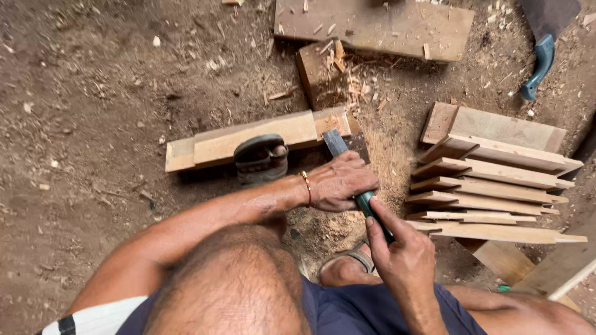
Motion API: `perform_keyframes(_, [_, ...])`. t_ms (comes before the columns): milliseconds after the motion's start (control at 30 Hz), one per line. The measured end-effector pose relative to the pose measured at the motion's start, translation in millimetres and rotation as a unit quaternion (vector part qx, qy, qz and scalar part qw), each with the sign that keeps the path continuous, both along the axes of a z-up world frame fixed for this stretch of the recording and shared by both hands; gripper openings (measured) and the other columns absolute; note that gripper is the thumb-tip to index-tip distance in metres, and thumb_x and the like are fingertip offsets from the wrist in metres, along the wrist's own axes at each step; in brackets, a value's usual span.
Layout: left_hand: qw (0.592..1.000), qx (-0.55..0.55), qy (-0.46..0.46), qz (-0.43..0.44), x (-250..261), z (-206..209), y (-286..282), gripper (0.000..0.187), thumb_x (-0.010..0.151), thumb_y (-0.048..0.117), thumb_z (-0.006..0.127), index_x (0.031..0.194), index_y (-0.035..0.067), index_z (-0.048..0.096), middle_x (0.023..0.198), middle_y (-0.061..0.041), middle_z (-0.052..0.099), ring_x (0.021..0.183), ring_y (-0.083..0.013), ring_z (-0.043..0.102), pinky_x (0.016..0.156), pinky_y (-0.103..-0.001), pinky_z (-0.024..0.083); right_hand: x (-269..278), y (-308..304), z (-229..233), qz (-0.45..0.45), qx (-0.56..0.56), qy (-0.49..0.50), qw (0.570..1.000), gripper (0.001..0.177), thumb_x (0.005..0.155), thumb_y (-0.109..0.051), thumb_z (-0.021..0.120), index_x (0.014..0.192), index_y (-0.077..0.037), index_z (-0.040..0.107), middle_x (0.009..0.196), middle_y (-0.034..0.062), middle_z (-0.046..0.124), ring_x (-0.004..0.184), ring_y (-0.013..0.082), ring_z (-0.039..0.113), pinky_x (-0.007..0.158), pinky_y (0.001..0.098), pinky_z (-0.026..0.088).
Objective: The person carves a piece of wood using a chisel and a hammer while sitting on the ground.
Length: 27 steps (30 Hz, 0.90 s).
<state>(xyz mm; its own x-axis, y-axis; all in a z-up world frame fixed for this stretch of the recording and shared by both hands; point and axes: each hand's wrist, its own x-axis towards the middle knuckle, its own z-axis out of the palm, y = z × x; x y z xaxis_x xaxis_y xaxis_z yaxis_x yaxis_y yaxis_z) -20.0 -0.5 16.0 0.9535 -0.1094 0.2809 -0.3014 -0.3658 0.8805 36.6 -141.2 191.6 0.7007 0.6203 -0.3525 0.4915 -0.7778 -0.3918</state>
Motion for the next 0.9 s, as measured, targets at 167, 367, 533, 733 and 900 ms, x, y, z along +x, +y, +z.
perform_keyframes(167, [1.0, -0.007, 0.01, -0.003, 4.8, 4.4, -6.9, 0.015, 0.098, 0.033, 0.061, 0.104, 0.02, 0.056, 0.084, 0.0, 0.055, 0.085, -0.0206, 0.054, 0.092, -0.042, 0.035, 2.6, -12.2, 12.5, -0.046, 0.021, 0.028, 0.998, 0.034, 0.087, -0.024, 0.075, 0.121, -0.021, 0.076, 0.091, 0.0132, 0.078, 0.057, 0.0147, 0.072, 0.052, 0.0315, 0.055])
perform_keyframes(367, [1.0, -0.005, 0.023, 0.007, 9.0, 15.3, -10.8, 0.02, 0.092, 0.03, 0.064, 0.106, 0.019, 0.055, 0.086, 0.001, 0.057, 0.087, -0.0207, 0.057, 0.092, -0.043, 0.035, 17.6, -6.7, 18.2, -0.046, -0.063, 0.034, 0.996, 0.034, 0.086, -0.028, 0.077, 0.12, -0.025, 0.078, 0.076, 0.0103, 0.077, 0.05, 0.0163, 0.07, 0.053, 0.0333, 0.054])
perform_keyframes(533, [0.999, -0.017, 0.016, 0.023, 7.9, 15.9, -12.6, 0.027, 0.088, 0.027, 0.063, 0.113, 0.018, 0.056, 0.092, 0.0, 0.06, 0.092, -0.0207, 0.06, 0.094, -0.044, 0.036, 23.3, -4.4, 22.7, -0.044, -0.066, 0.05, 0.996, 0.036, 0.085, -0.029, 0.076, 0.122, -0.027, 0.077, 0.075, 0.0081, 0.079, 0.052, 0.0144, 0.071, 0.055, 0.0323, 0.055])
perform_keyframes(733, [0.999, -0.042, 0.005, 0.029, 8.3, 16.7, -10.2, 0.025, 0.094, 0.033, 0.067, 0.11, 0.018, 0.055, 0.09, -0.001, 0.059, 0.089, -0.0217, 0.058, 0.094, -0.046, 0.036, 27.0, 8.1, 25.2, -0.052, -0.172, 0.061, 0.982, 0.037, 0.088, -0.036, 0.079, 0.125, -0.032, 0.076, 0.066, 0.0122, 0.075, 0.047, 0.0198, 0.068, 0.054, 0.0362, 0.054])
perform_keyframes(900, [1.0, -0.026, -0.006, 0.013, 6.0, 3.4, -6.4, 0.024, 0.09, 0.029, 0.061, 0.11, 0.017, 0.054, 0.091, -0.001, 0.059, 0.091, -0.0203, 0.057, 0.092, -0.043, 0.036, 17.7, -0.2, 18.2, -0.038, -0.112, 0.034, 0.992, 0.036, 0.085, -0.03, 0.077, 0.121, -0.028, 0.077, 0.072, 0.0117, 0.076, 0.047, 0.0191, 0.067, 0.052, 0.0363, 0.053])
